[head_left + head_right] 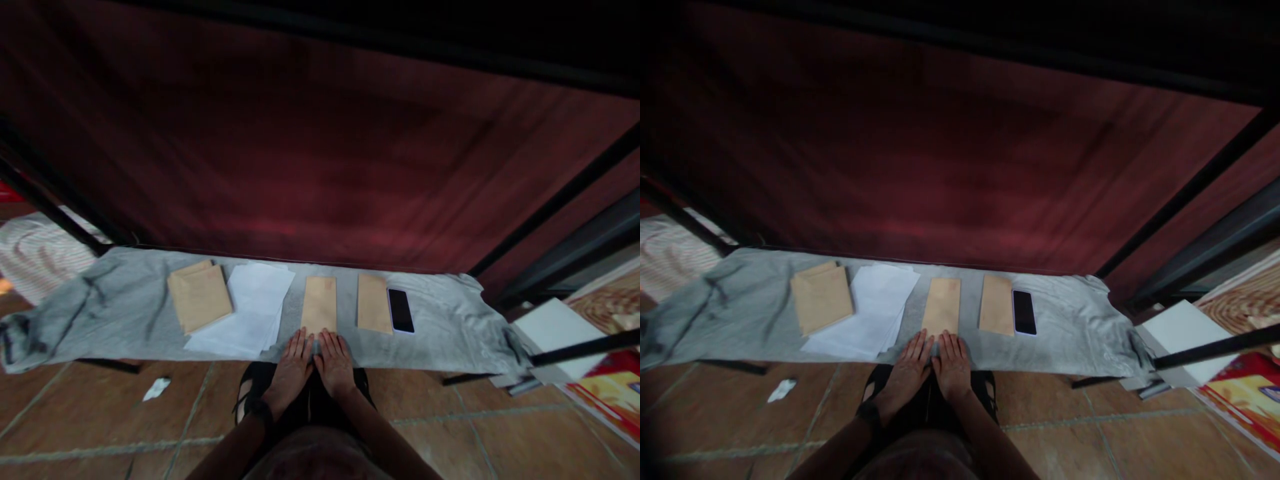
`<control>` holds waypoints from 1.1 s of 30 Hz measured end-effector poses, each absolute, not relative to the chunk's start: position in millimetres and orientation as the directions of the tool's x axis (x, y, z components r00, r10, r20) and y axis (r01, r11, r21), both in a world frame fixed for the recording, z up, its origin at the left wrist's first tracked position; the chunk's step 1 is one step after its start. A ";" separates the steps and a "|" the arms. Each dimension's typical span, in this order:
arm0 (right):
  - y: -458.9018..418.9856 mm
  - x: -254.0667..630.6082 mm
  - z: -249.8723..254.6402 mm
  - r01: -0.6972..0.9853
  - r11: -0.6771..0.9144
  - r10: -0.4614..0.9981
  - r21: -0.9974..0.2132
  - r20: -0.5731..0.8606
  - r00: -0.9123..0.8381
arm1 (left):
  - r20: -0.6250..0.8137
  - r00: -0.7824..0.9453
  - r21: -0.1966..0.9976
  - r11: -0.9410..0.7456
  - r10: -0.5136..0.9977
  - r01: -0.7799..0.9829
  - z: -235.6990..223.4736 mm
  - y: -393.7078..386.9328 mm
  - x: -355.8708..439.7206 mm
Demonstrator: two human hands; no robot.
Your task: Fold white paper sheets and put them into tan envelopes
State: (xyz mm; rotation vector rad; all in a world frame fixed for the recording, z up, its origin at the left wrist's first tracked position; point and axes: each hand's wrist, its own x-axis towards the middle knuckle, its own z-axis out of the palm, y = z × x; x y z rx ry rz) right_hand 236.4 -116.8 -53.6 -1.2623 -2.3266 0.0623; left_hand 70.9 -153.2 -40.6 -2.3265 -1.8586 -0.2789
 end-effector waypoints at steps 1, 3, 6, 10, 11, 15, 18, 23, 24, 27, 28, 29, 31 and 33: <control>-116.7 238.7 -54.5 0.777 0.574 0.796 -0.258 0.399 -0.456 | 0.238 0.218 0.002 -0.225 0.947 0.974 -41.1 -152.8 70.7; -116.4 243.4 -55.4 0.777 0.580 0.790 -0.245 0.404 -0.462 | 0.243 0.219 0.009 -0.228 0.945 0.974 -43.0 -152.3 70.3; -116.4 250.9 -53.7 0.783 0.577 0.790 -0.232 0.400 -0.464 | 0.257 0.216 0.018 -0.229 0.942 0.973 -45.5 -152.8 69.6; -117.2 260.2 -46.7 0.794 0.567 0.801 -0.219 0.374 -0.468 | 0.260 0.204 0.042 -0.222 0.944 0.974 -43.3 -155.4 67.6; -117.3 261.8 -44.8 0.795 0.567 0.802 -0.218 0.367 -0.471 | 0.256 0.203 0.046 -0.222 0.945 0.974 -41.8 -155.9 67.1; -117.6 264.2 -39.9 0.797 0.567 0.804 -0.208 0.351 -0.480 | 0.252 0.203 0.074 -0.228 0.946 0.971 -34.4 -154.6 69.2; -117.6 263.9 -39.4 0.795 0.571 0.801 -0.203 0.349 -0.487 | 0.241 0.241 0.102 -0.271 0.940 0.957 -30.8 -150.8 76.8; -116.8 264.8 -40.0 0.792 0.574 0.801 -0.209 0.345 -0.489 | 0.212 0.266 0.122 -0.296 0.940 0.947 -32.5 -145.5 88.9; -116.6 265.0 -40.0 0.792 0.574 0.801 -0.210 0.343 -0.490 | 0.212 0.263 0.122 -0.292 0.941 0.949 -33.2 -145.1 89.8; -116.0 265.4 -39.7 0.798 0.565 0.808 -0.209 0.335 -0.485 | 0.204 0.261 0.112 -0.288 0.943 0.951 -34.1 -145.0 90.0; -115.8 265.5 -39.4 0.799 0.563 0.810 -0.208 0.332 -0.484 | 0.201 0.260 0.107 -0.285 0.944 0.953 -34.0 -145.4 89.5; -115.7 265.5 -39.0 0.800 0.562 0.810 -0.208 0.331 -0.484 | 0.198 0.256 0.101 -0.280 0.946 0.955 -33.8 -146.0 88.8; -115.6 265.6 -38.0 0.800 0.561 0.812 -0.212 0.328 -0.483 | 0.200 0.241 0.091 -0.263 0.950 0.961 -33.4 -148.1 86.8; -115.6 265.9 -36.8 0.798 0.561 0.813 -0.220 0.324 -0.483 | 0.209 0.222 0.086 -0.244 0.953 0.966 -33.3 -150.7 84.4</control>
